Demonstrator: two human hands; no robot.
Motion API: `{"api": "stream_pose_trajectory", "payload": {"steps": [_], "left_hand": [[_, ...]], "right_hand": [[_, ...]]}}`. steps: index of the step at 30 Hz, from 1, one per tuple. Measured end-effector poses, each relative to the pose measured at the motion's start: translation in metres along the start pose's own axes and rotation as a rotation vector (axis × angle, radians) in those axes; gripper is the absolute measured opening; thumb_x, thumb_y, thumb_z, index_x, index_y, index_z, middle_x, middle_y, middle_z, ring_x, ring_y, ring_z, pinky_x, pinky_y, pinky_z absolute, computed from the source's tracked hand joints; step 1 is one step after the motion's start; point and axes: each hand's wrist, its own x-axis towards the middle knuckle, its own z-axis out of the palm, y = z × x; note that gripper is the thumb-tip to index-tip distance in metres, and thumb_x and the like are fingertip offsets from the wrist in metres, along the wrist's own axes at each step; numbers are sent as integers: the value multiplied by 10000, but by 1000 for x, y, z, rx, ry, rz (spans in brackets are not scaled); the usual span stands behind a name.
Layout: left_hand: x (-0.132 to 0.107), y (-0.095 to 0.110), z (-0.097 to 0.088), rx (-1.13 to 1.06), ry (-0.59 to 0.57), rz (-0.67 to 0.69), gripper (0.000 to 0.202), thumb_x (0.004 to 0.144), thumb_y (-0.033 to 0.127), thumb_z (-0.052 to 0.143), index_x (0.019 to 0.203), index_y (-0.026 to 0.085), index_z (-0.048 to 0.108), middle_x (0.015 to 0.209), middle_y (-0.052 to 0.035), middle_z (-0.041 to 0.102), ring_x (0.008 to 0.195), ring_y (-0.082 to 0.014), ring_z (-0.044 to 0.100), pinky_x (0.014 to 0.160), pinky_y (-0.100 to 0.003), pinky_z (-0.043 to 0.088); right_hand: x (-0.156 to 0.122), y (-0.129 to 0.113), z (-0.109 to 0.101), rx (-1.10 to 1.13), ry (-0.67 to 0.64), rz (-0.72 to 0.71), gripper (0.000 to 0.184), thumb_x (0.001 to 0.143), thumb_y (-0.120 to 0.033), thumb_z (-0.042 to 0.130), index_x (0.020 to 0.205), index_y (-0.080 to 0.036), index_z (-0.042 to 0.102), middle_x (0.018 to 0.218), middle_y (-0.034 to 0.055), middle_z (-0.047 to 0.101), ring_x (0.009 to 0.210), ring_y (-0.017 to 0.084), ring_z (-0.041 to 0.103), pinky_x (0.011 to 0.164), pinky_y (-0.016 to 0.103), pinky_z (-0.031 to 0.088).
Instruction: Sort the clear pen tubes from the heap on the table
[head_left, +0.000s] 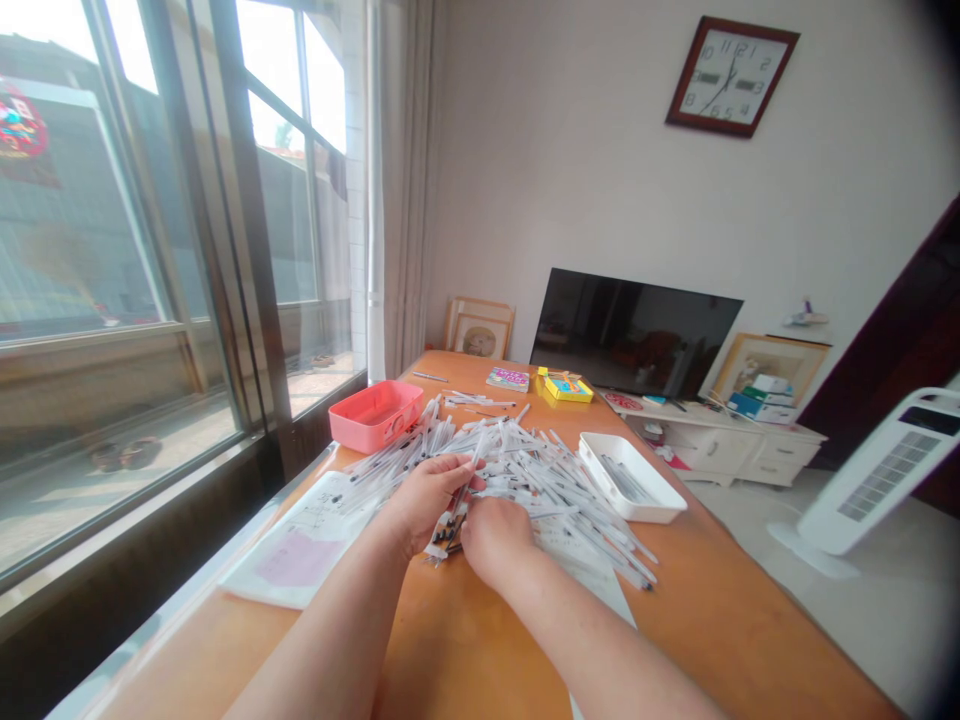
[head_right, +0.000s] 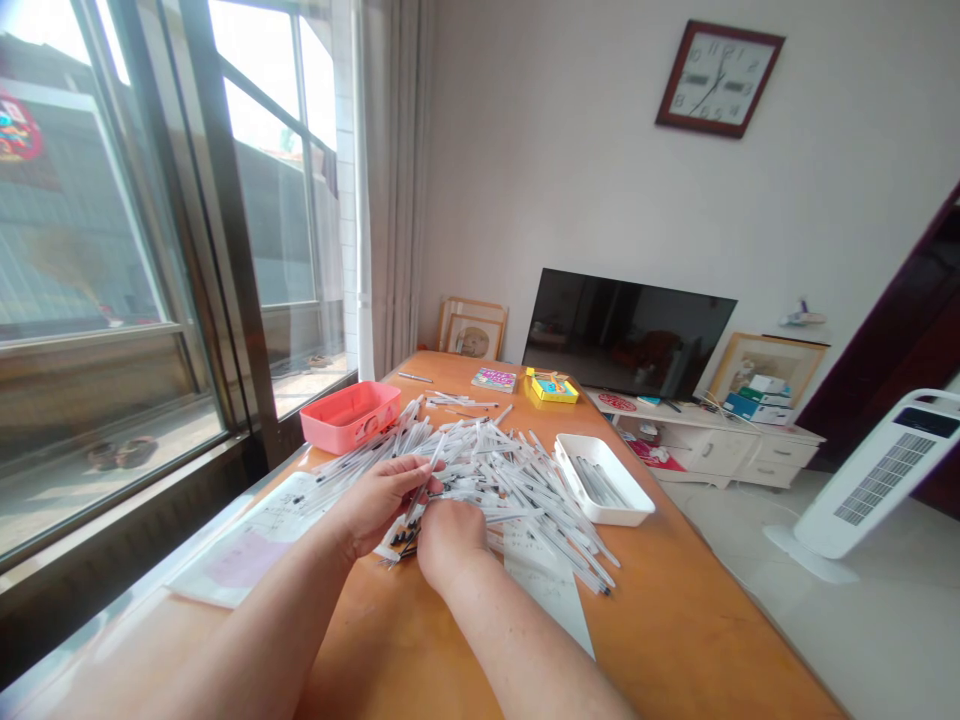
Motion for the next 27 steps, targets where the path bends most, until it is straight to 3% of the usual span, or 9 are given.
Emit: {"api": "stream_pose_trajectory", "payload": {"steps": [5, 9, 19, 27], "left_hand": [[-1, 0, 2, 2, -3, 0, 425, 766, 445, 745, 1008, 98, 707, 786, -81, 696, 596, -97, 472, 555, -227, 286], [-1, -1, 3, 10, -13, 1, 409, 777, 450, 740, 999, 108, 706, 808, -82, 704, 620, -101, 483, 577, -227, 309], [3, -3, -1, -3, -2, 20, 425, 792, 443, 726, 1065, 117, 718, 842, -85, 700, 637, -104, 481, 577, -231, 312], [1, -1, 1, 28, 14, 0, 418, 787, 445, 725, 1046, 117, 722, 852, -94, 707, 636, -109, 470, 584, -238, 304]], "right_hand": [[-2, 3, 0, 6, 9, -40, 264, 878, -147, 498, 920, -157, 758, 882, 155, 763, 875, 318, 736, 743, 362, 529], [-8, 8, -3, 84, 50, -70, 241, 878, -190, 519, 965, -168, 742, 875, 140, 760, 840, 295, 734, 719, 333, 500], [-8, 47, -2, 246, 141, 36, 139, 830, -192, 554, 883, -224, 679, 927, 66, 738, 908, 227, 693, 718, 281, 412], [-10, 29, 8, 136, 101, 9, 166, 876, -293, 540, 878, -213, 686, 912, 86, 736, 828, 233, 694, 686, 296, 408]]}}
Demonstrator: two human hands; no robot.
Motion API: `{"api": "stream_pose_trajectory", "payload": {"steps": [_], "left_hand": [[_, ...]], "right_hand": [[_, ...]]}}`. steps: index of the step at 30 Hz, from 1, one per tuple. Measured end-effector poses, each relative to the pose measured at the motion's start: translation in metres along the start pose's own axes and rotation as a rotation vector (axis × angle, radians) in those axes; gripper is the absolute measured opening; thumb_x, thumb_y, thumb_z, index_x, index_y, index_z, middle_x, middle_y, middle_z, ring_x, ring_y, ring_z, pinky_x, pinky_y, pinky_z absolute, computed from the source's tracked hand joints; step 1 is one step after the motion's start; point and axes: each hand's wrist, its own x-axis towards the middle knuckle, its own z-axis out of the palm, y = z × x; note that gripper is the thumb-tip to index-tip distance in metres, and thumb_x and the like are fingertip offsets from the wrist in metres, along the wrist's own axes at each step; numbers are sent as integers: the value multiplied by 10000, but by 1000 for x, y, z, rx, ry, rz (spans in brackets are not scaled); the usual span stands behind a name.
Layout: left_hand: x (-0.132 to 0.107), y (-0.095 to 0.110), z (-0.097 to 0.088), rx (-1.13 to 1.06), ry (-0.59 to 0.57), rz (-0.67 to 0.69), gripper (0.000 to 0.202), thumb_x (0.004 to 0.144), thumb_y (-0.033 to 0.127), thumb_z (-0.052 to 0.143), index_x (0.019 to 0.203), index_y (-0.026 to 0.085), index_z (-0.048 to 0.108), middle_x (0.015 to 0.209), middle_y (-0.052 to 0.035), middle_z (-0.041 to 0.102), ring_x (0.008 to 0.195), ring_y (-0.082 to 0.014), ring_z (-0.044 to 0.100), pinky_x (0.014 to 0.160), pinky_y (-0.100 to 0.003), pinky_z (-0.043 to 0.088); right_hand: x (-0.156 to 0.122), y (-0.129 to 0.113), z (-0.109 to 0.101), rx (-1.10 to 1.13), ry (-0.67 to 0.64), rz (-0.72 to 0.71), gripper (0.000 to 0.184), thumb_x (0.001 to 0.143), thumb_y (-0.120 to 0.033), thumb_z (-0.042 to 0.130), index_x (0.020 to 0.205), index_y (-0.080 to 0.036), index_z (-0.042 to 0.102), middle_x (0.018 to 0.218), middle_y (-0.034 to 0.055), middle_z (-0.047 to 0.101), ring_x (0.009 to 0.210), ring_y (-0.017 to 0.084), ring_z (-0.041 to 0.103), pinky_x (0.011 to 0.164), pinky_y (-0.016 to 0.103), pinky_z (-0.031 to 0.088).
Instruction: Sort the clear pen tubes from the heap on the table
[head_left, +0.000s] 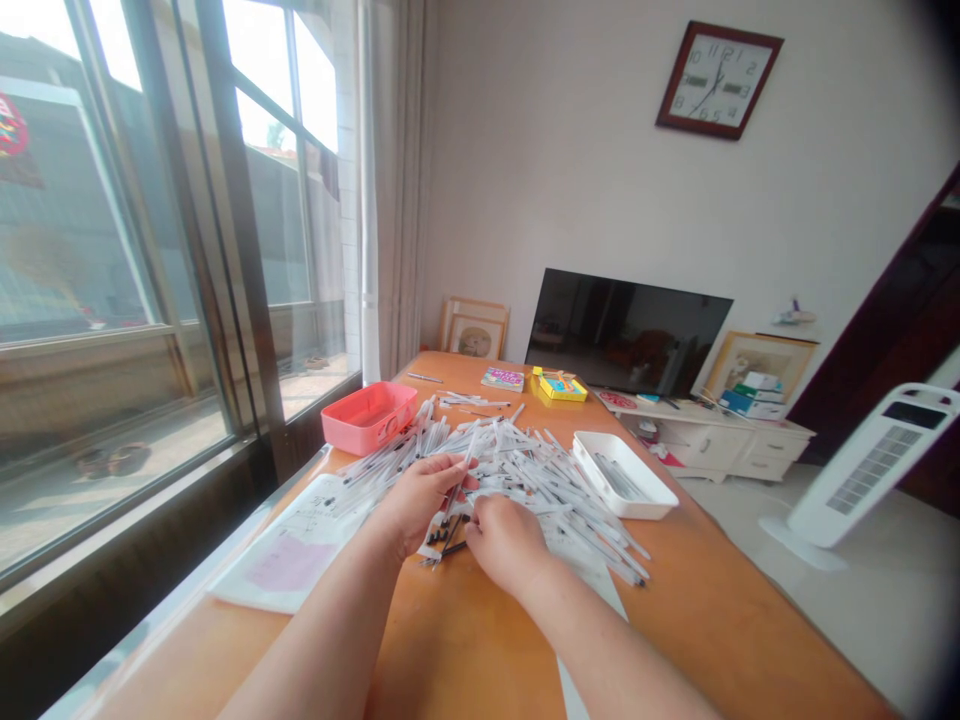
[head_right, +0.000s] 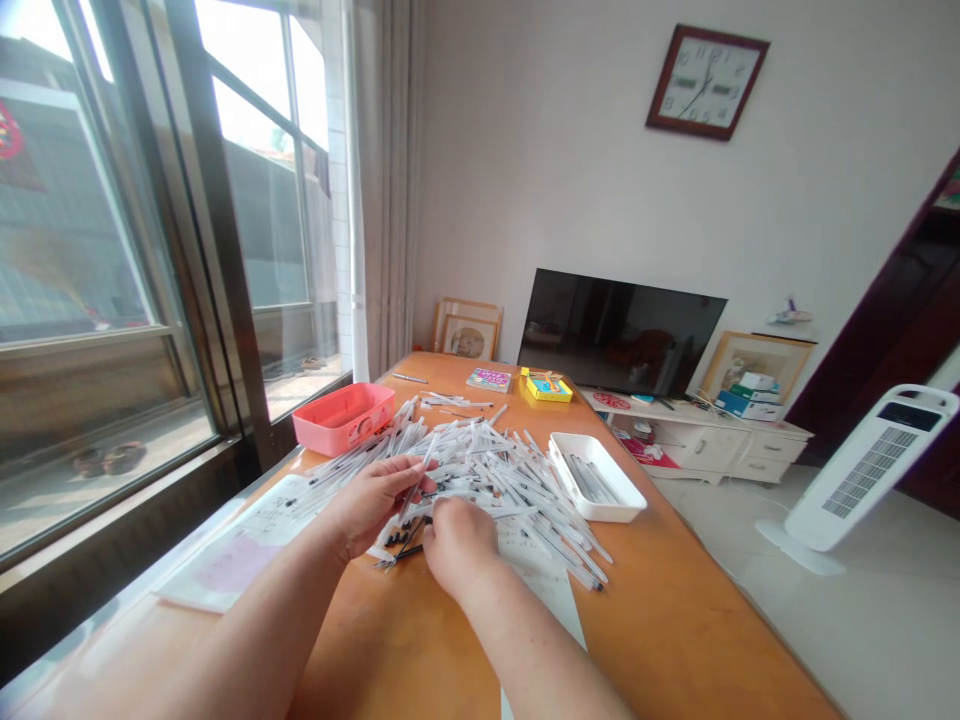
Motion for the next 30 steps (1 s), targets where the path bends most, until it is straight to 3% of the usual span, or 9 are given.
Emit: {"api": "stream_pose_trajectory", "payload": {"steps": [4, 8, 13, 18, 24, 30], "left_hand": [[-1, 2, 0, 3, -4, 1, 402, 777, 451, 732, 1021, 131, 717, 831, -83, 709, 623, -112, 460, 583, -241, 289], [-1, 3, 2, 3, -23, -2, 398, 768, 457, 742, 999, 135, 715, 822, -75, 706, 606, -110, 446, 579, -243, 275], [-5, 4, 11, 45, -88, 24, 401, 766, 505, 737, 963, 156, 730, 819, -57, 705, 618, -124, 464, 584, -252, 281], [-15, 7, 25, 96, -186, 6, 336, 767, 485, 740, 906, 178, 749, 795, -43, 700, 683, -146, 504, 653, -260, 337], [-22, 6, 34, 150, -350, -6, 316, 801, 483, 714, 918, 196, 776, 796, -40, 671, 712, -165, 502, 712, -278, 364], [-20, 4, 39, 151, -389, -13, 345, 785, 503, 728, 923, 192, 787, 815, -48, 667, 778, -190, 526, 774, -289, 386]], "right_hand": [[-2, -5, 0, 6, 2, -6, 158, 844, -221, 535, 876, -211, 689, 868, 85, 735, 787, 219, 685, 664, 284, 395], [-3, 5, -13, 193, 74, 31, 79, 794, -227, 573, 794, -209, 650, 746, 40, 705, 720, 193, 653, 612, 260, 366], [-6, 35, -41, 679, 135, 185, 53, 775, -223, 554, 776, -198, 601, 639, -13, 636, 622, 158, 619, 560, 234, 393], [-22, 62, -60, 1150, 223, 298, 159, 819, -334, 593, 876, -187, 606, 811, 32, 708, 648, 162, 644, 510, 236, 415], [-34, 77, -56, 1278, 298, 275, 290, 834, -433, 668, 947, -170, 623, 838, 54, 712, 684, 162, 633, 579, 257, 445], [-36, 84, -62, 1254, 273, 209, 321, 831, -477, 688, 931, -176, 643, 791, 45, 702, 731, 181, 640, 612, 266, 451]]}}
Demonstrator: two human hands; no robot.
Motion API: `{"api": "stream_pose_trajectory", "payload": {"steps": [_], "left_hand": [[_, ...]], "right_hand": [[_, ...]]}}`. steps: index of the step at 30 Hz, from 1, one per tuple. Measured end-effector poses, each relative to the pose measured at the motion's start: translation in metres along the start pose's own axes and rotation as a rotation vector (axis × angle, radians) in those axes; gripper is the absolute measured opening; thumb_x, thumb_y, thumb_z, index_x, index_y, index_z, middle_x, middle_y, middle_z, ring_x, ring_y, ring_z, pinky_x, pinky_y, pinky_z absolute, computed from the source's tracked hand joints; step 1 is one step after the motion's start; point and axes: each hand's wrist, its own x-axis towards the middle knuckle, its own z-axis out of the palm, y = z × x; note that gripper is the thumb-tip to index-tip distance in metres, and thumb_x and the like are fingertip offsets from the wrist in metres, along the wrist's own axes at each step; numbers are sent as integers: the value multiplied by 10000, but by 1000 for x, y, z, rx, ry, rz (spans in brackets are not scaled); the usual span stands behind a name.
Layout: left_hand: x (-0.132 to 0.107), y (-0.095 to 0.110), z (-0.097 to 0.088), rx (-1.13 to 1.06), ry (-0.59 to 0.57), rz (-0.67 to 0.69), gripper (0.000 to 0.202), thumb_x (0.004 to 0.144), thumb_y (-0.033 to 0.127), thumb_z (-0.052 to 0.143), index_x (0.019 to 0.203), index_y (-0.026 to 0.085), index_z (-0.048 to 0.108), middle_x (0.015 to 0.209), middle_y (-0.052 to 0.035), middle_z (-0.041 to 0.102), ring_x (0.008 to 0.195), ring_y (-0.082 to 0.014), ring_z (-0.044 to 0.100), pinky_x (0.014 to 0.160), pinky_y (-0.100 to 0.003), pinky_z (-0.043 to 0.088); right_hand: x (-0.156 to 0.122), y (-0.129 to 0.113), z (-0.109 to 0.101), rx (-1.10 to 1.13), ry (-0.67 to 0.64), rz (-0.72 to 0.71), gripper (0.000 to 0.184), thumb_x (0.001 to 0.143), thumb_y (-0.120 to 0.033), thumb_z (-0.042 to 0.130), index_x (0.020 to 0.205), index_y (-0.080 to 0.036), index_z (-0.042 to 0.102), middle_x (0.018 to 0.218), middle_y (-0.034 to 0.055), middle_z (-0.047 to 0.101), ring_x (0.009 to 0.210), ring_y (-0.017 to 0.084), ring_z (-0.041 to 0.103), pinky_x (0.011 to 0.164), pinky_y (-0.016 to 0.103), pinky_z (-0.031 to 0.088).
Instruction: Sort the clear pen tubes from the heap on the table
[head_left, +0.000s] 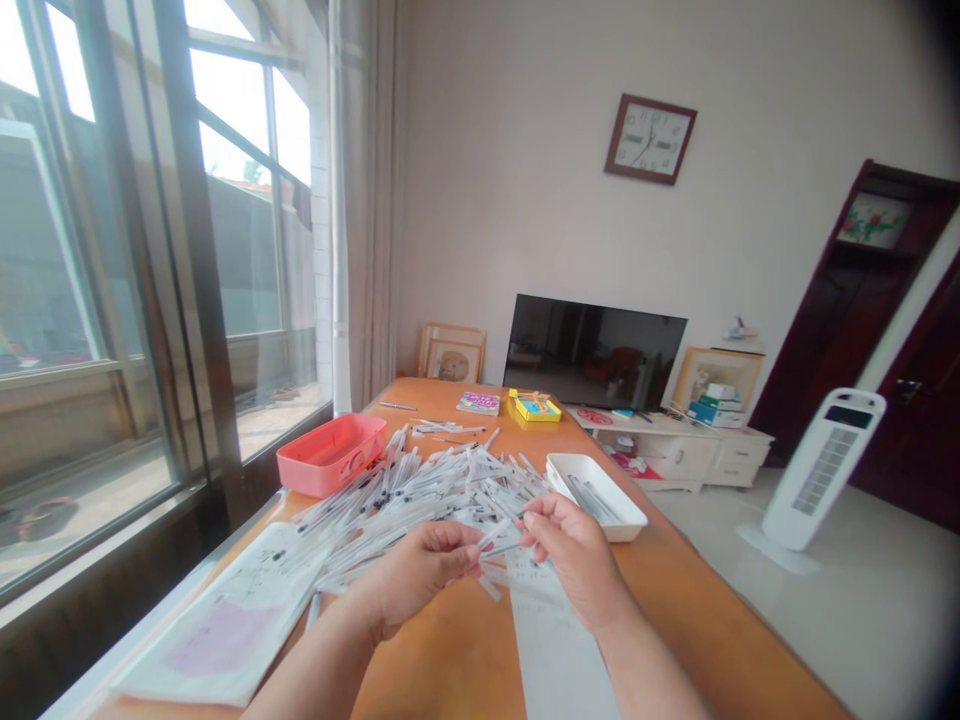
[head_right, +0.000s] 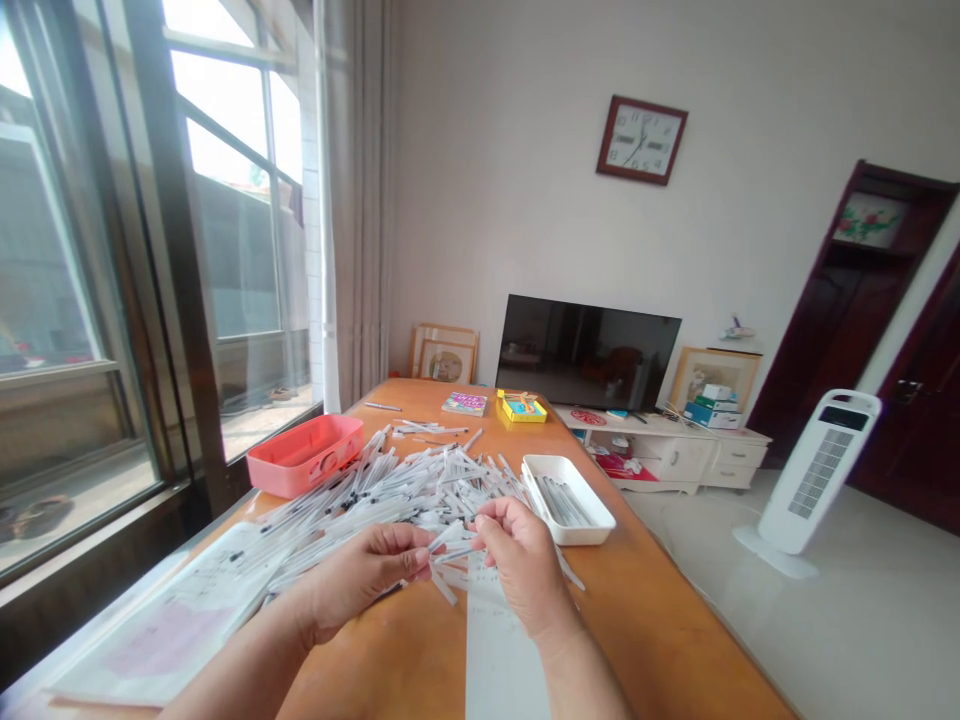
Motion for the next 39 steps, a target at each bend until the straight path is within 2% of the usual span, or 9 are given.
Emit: {"api": "stream_pose_trajectory", "payload": {"steps": [6, 15, 22, 27, 39], "left_hand": [[2, -2, 2, 8, -11, -13, 320, 798, 505, 720, 892, 206, 783, 891, -59, 699, 868, -215, 570, 868, -313, 402], [2, 2, 7, 13, -8, -15, 389, 754, 572, 733, 877, 207, 789, 924, -79, 715, 901, -249, 588, 877, -332, 420], [2, 4, 8, 74, -21, -1, 369, 800, 538, 695, 912, 204, 802, 824, -55, 672, 795, -203, 536, 808, -296, 400], [2, 4, 7, 82, -3, -22, 364, 772, 541, 715, 878, 202, 794, 827, -53, 673, 810, -210, 544, 807, -292, 405], [2, -2, 4, 95, -20, -27, 270, 832, 439, 690, 908, 199, 788, 879, -55, 707, 866, -217, 584, 858, -318, 398]], "right_hand": [[0, 1, -3, -37, -37, -50, 296, 857, -455, 658, 945, -172, 655, 785, 45, 693, 776, 196, 645, 620, 272, 463], [0, 2, -4, -51, -76, -43, 265, 858, -420, 644, 948, -171, 657, 844, 40, 690, 763, 183, 651, 608, 267, 469], [-1, -1, -3, -69, -102, -34, 255, 852, -425, 646, 910, -176, 655, 790, 27, 682, 744, 181, 648, 612, 266, 467], [-1, -3, -3, -78, -110, -28, 261, 846, -435, 649, 894, -178, 653, 792, 22, 674, 745, 182, 658, 609, 263, 469], [-3, -3, -6, -131, -168, 1, 218, 871, -394, 621, 864, -176, 633, 751, 8, 656, 705, 161, 627, 606, 254, 439]]}}
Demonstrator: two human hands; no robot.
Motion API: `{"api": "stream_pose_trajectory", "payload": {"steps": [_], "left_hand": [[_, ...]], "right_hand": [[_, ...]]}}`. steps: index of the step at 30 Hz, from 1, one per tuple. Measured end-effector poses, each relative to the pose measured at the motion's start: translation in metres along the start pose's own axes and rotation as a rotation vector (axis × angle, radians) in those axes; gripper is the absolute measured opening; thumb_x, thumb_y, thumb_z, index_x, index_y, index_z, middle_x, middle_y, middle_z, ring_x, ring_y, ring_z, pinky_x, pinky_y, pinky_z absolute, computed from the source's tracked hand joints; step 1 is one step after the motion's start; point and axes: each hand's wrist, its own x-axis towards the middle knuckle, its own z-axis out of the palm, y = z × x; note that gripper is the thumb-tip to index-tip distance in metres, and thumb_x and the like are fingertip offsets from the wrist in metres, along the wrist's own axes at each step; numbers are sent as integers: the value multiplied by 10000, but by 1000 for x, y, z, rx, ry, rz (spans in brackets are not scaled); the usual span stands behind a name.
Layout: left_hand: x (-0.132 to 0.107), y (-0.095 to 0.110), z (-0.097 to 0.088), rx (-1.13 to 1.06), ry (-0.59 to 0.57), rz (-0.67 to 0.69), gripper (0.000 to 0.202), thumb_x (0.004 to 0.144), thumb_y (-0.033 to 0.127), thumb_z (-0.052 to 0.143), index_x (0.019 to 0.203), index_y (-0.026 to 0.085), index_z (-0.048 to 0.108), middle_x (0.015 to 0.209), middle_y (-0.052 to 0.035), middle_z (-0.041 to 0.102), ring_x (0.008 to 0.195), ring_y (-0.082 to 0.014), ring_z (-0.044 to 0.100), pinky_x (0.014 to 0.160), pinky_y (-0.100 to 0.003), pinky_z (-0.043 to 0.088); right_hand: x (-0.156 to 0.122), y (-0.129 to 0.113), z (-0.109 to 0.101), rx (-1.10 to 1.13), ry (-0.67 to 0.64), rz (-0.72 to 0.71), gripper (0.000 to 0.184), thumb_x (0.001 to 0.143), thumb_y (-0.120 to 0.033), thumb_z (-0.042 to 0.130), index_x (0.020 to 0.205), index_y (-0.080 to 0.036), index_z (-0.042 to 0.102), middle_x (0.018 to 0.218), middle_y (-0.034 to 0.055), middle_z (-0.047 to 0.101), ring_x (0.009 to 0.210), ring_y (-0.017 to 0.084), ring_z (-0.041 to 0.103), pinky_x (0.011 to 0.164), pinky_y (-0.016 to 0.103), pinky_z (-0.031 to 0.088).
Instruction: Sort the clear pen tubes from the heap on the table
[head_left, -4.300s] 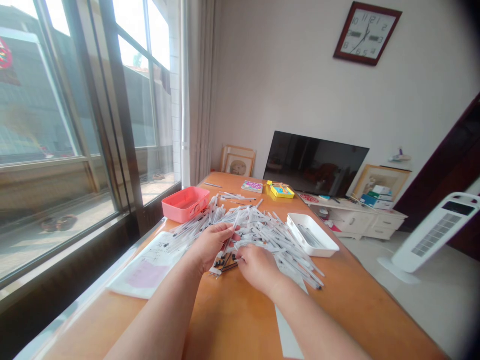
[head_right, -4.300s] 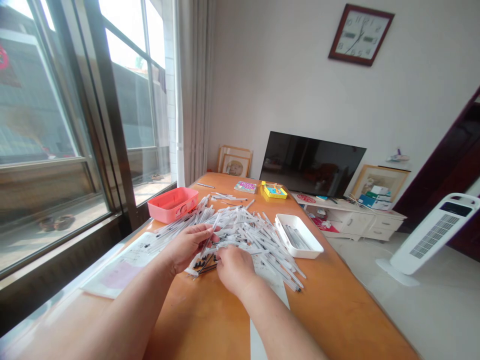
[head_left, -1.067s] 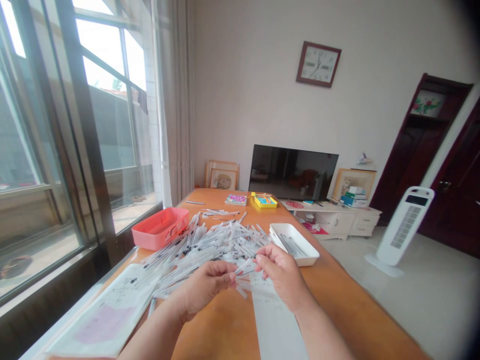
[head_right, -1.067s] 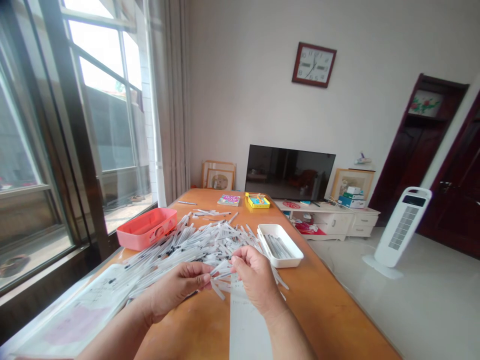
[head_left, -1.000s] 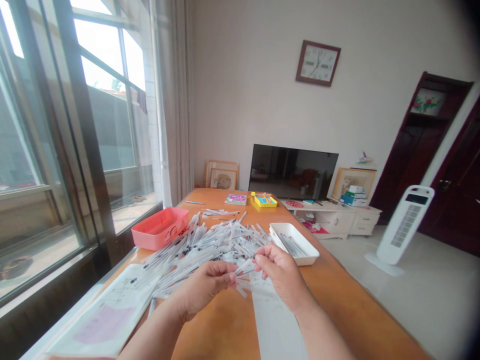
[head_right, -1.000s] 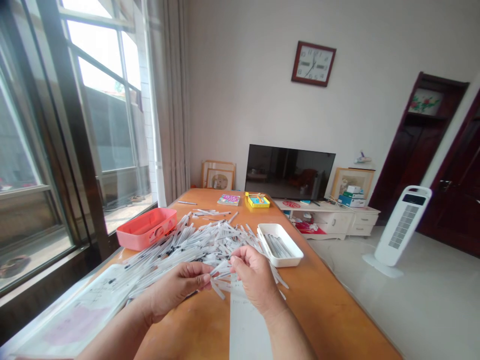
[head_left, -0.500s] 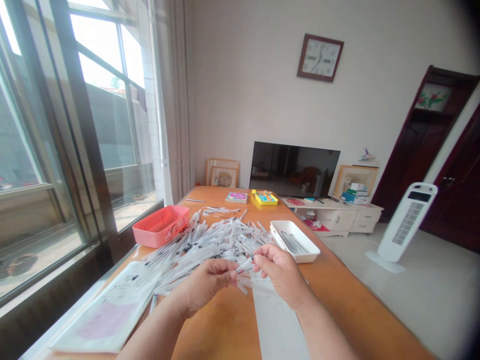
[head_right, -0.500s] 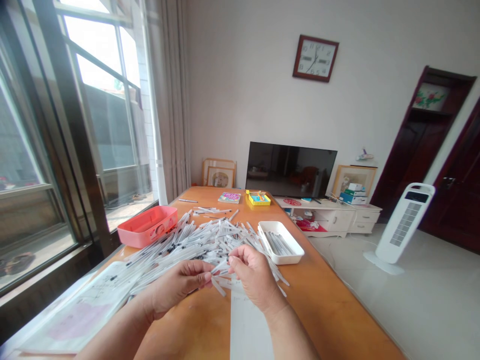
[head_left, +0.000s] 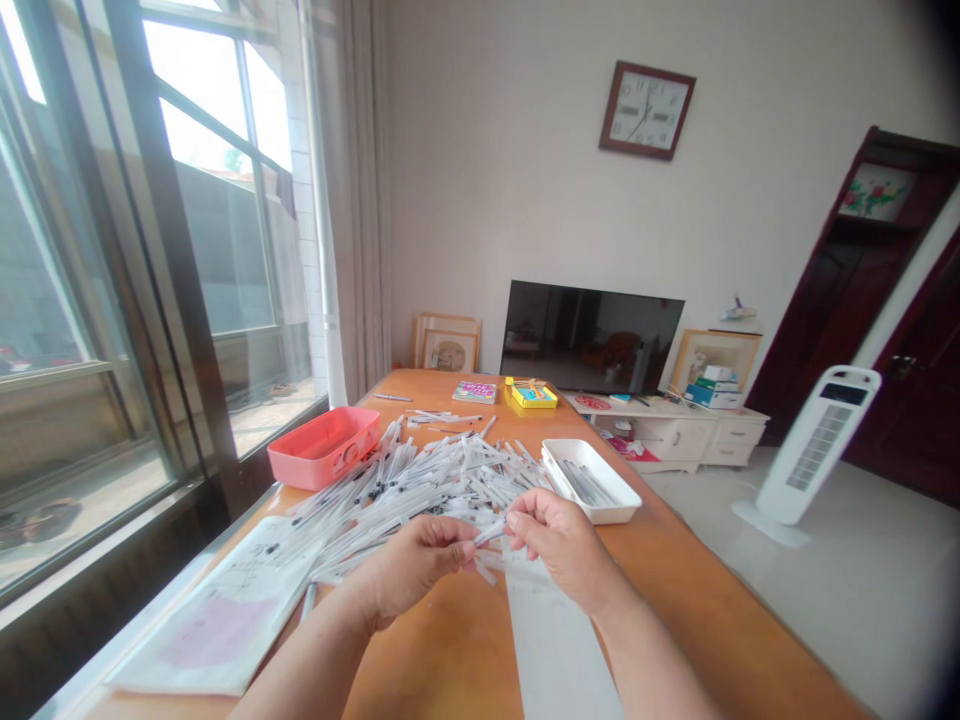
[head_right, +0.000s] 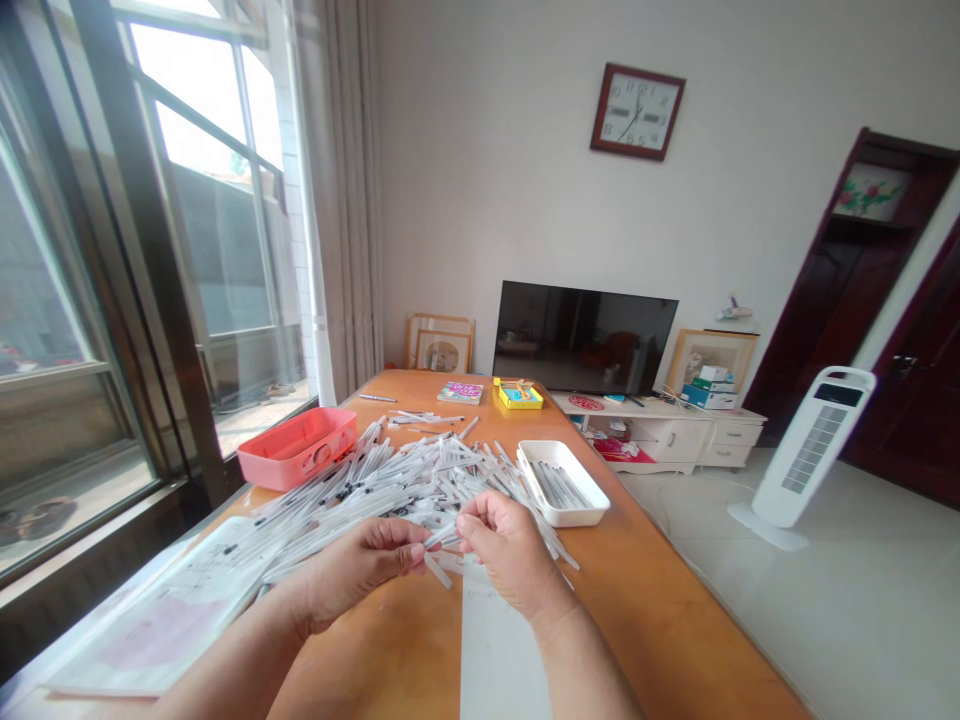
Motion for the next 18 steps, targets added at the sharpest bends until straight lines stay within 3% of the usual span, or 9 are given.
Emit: {"api": "stream_pose_trajectory", "payload": {"steps": [4, 10, 15, 18], "left_hand": [[0, 1, 2, 23, 1, 8, 279, 832, 441, 690, 903, 191, 790, 865, -52, 710, 859, -217, 582, 855, -319, 398], [3, 2, 6, 71, -23, 32, 336, 841, 464, 677, 938, 162, 788, 914, -73, 734, 887, -230, 601, 866, -322, 416], [6, 0, 6, 133, -61, 69, 367, 867, 470, 647, 993, 148, 772, 974, -78, 742, 946, -244, 617, 894, -331, 438], [6, -1, 5, 151, -45, 70, 369, 878, 475, 630, 984, 148, 764, 951, -73, 732, 931, -236, 612, 885, -331, 445]], "right_hand": [[-1, -2, -1, -50, -17, -18, 205, 892, -382, 587, 824, -189, 583, 705, -26, 602, 636, 127, 528, 605, 246, 405], [3, 7, 1, -259, 78, -136, 290, 925, -383, 534, 708, -213, 445, 654, -52, 443, 658, 127, 418, 592, 244, 347], [8, 17, 2, -337, 91, -144, 417, 946, -458, 502, 639, -222, 348, 602, -51, 348, 609, 128, 348, 556, 261, 295], [8, 18, 1, -296, 94, -137, 461, 953, -534, 480, 629, -223, 376, 595, -42, 363, 595, 136, 364, 562, 272, 314]]}}
